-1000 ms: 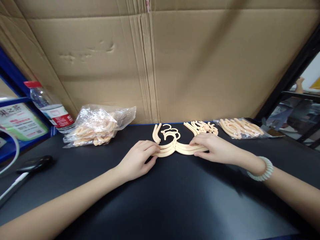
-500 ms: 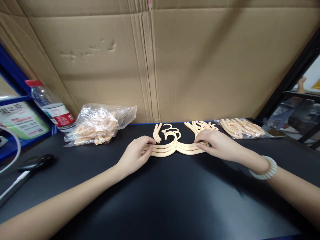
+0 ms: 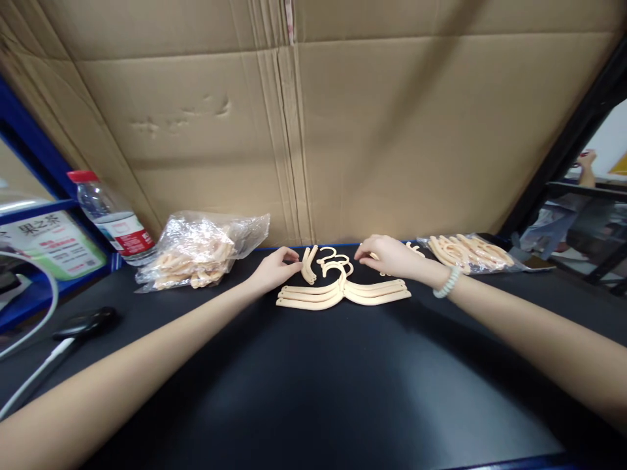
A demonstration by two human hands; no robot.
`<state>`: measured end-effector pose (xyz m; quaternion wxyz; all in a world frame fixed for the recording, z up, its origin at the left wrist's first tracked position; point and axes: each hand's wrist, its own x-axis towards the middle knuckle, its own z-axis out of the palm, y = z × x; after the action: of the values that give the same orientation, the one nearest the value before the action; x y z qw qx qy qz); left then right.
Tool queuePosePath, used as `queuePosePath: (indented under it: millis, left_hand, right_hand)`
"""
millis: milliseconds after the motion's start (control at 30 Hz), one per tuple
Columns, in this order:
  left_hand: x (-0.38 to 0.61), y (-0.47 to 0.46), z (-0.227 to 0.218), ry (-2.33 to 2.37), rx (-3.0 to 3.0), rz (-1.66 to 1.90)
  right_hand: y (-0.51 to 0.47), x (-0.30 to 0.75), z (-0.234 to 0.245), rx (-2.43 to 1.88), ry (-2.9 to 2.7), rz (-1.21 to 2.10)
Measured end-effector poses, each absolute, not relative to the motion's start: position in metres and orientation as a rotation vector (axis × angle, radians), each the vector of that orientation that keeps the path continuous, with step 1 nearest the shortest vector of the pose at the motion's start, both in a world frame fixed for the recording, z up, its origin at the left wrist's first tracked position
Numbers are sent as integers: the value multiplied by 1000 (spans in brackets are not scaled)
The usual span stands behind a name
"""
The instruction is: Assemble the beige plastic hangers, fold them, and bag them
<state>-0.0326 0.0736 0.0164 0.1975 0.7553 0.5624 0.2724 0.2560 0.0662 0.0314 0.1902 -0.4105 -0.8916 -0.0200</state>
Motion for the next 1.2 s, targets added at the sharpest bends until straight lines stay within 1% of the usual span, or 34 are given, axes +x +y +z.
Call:
queuePosePath:
  millis: [167,367,533,667,767,1000,1200]
  left_hand:
    - [-24,102,14,1571,2180,621]
    - [-23,112,17,1597,2206,521]
    - [-19,113,19,1663,2225,501]
    - [-19,113,20,1721,2241,503]
    - [-23,112,22,1776,2246,495]
    - [-31,105,28,1877,2270,433]
    - [-30,108,28,1874,2275,419]
  right_hand:
    - [93,231,28,-1009,-2618,-7]
    - [105,219,25,-984,-2590,2]
    - [112,222,38,-1014,-2389,56]
    - [110,230,48,-1093,-2071,155]
    - [95,236,54,-1136,-1816,318]
    - [30,253,54,-1136,-1474,894]
    - [3,259,43,-1063,-1254,1177]
